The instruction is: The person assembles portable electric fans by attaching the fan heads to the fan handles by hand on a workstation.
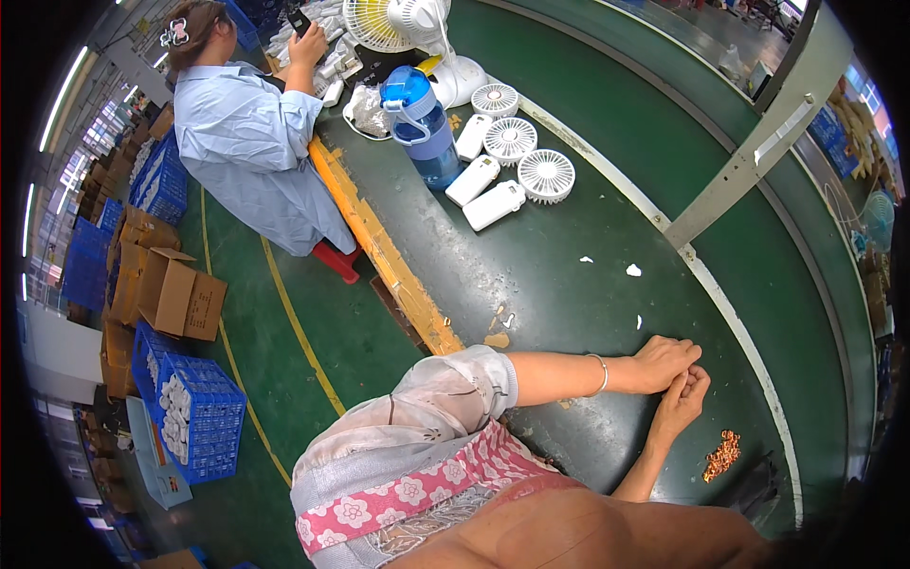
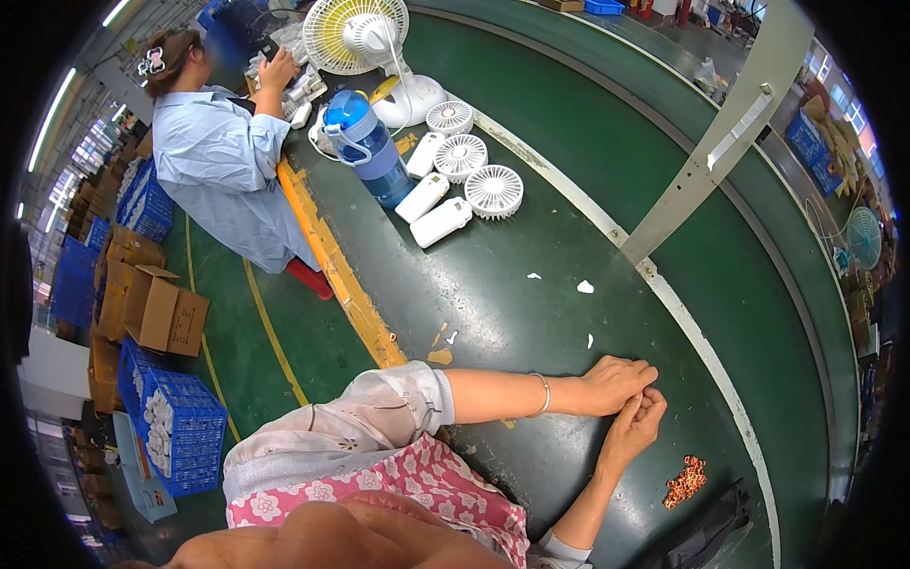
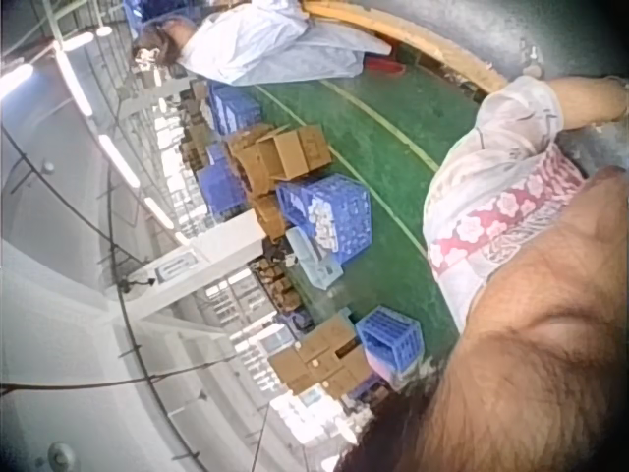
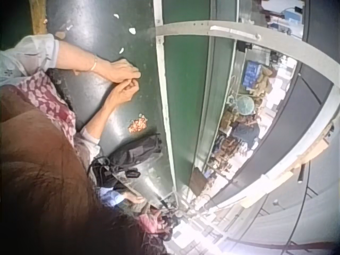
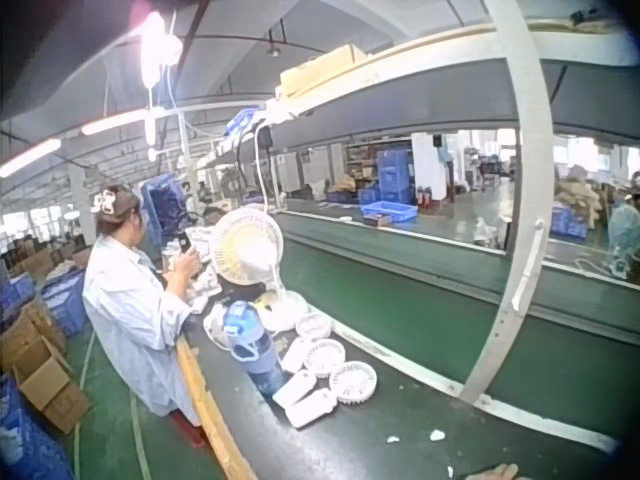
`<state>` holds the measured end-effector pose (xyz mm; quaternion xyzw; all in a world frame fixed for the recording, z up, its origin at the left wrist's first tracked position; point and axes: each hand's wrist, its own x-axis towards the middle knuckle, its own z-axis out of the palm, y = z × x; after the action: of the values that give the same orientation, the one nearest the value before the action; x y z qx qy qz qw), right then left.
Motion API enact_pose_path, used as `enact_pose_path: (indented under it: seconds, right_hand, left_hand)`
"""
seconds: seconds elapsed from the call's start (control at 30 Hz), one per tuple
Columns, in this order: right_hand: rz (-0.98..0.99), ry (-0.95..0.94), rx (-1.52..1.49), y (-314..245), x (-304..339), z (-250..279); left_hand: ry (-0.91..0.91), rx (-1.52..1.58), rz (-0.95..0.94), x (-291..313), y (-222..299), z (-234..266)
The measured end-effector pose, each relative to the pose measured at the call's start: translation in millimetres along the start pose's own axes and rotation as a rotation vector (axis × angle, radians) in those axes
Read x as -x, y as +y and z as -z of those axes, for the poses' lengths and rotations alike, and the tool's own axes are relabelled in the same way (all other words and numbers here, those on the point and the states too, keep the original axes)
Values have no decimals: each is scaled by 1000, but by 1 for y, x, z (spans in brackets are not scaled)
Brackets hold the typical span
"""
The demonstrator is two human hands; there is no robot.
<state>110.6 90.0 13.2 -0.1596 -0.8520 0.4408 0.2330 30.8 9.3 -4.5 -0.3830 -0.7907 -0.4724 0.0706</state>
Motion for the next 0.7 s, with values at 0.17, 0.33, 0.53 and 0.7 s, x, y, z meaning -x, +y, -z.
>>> enact_pose_path:
  seconds: [0.17,0.33,0.53,0.7]
  right_hand:
    - [0,2,-31,3,0,0]
    - [89,36,22,9,0,-2]
    - [122,43,78,7,0,-2]
    - [65,4,63,3,-1,1]
  left_hand:
    - [-10,-13,2,0,1,0]
    - [-5,-13,3,0,2,0]
    - [9,-11,-16,0,1,0]
    - [7,-7,-14,0,2,2]
